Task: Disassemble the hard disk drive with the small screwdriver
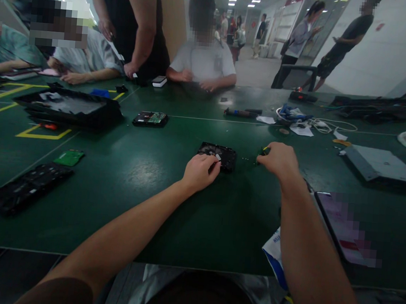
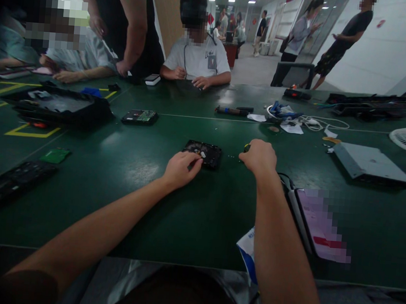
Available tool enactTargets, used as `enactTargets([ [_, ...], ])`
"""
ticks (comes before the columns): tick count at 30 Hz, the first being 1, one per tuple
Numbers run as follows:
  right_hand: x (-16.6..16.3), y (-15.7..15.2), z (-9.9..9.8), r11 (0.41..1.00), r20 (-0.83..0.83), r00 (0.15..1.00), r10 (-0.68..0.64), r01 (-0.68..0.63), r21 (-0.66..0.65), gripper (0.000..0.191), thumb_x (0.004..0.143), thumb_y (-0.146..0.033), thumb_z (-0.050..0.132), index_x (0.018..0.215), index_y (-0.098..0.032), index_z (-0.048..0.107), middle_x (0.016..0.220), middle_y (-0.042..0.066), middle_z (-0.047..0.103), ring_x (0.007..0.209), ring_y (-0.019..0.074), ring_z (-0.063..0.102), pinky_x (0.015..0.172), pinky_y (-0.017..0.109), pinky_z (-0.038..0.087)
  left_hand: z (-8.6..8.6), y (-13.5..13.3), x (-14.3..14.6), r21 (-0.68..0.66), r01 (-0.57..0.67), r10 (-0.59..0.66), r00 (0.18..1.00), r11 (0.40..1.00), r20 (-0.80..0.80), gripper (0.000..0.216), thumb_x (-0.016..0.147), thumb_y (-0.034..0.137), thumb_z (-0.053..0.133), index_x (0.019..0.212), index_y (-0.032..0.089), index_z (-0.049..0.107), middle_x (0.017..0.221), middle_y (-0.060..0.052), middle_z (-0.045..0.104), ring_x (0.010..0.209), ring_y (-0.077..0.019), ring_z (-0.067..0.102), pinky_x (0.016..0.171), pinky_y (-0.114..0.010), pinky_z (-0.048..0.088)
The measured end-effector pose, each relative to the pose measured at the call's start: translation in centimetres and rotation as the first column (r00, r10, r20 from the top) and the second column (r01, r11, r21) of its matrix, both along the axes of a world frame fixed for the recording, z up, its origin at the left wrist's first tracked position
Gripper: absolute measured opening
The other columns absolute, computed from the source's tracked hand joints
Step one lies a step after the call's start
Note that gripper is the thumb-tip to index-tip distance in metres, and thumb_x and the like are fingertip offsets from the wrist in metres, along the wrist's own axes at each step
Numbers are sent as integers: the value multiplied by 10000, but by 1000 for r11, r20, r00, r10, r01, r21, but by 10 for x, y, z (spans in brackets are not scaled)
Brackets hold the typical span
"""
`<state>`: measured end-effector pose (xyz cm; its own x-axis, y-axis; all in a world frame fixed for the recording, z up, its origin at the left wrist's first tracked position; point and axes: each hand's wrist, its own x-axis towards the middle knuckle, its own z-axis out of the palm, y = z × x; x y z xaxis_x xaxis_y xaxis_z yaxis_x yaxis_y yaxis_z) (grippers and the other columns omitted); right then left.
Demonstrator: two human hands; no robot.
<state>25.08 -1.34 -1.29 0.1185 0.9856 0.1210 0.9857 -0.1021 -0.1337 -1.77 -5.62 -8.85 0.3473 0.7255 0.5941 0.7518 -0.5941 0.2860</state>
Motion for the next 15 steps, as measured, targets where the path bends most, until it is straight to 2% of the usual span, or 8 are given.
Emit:
enactTargets([
  [15,-15,3,-16,992,-139,990,-14,31,119,335,790,-395,667,1016,-163,752,970,192,756,887,333,703,703,406,486,-4,2,1,5,-2,2,1000,1000,1,210,1013,322,536,996,194,701,935,-61,767,846,-217,700,822,-388,523],
])
